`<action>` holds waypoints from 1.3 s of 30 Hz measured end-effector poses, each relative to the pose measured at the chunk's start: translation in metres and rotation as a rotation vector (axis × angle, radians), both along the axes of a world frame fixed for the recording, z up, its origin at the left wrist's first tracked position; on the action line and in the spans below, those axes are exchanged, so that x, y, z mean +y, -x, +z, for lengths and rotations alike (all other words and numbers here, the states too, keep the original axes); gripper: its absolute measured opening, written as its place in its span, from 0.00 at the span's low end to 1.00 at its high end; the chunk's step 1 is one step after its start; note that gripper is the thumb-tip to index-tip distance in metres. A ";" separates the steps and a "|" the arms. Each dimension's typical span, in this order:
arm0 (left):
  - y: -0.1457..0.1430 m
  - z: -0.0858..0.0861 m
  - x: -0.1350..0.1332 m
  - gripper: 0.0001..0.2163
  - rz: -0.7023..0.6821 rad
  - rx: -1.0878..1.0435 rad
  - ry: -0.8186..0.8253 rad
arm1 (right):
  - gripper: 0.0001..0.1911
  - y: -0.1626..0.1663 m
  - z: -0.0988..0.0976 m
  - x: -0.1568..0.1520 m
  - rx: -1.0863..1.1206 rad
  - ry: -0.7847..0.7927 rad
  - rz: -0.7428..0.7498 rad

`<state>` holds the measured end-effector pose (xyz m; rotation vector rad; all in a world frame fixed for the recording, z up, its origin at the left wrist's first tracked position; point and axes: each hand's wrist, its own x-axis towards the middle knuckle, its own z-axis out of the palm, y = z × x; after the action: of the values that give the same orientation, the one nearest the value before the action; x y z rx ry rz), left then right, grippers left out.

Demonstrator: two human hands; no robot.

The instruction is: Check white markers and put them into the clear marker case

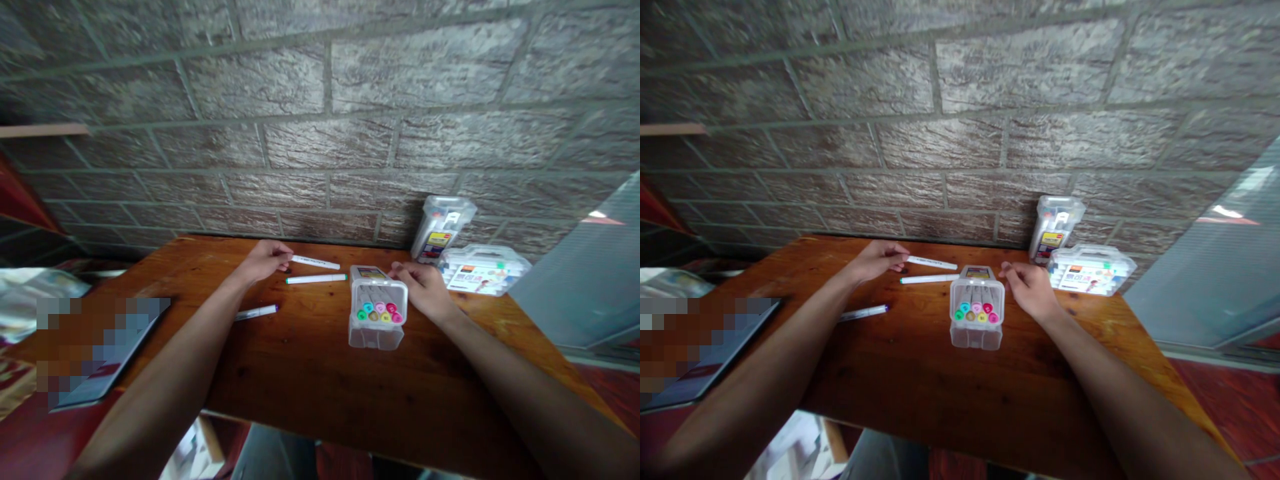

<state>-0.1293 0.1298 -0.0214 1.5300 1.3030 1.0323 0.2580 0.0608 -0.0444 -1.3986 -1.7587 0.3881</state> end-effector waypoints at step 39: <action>-0.009 0.016 -0.023 0.17 -0.515 0.683 -0.157 | 0.25 0.002 0.002 -0.002 -0.037 -0.015 0.046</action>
<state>-0.1205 0.1065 -0.0050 2.3016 1.1587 0.2836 0.2562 0.0587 -0.0424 -1.3643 -1.8227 0.3748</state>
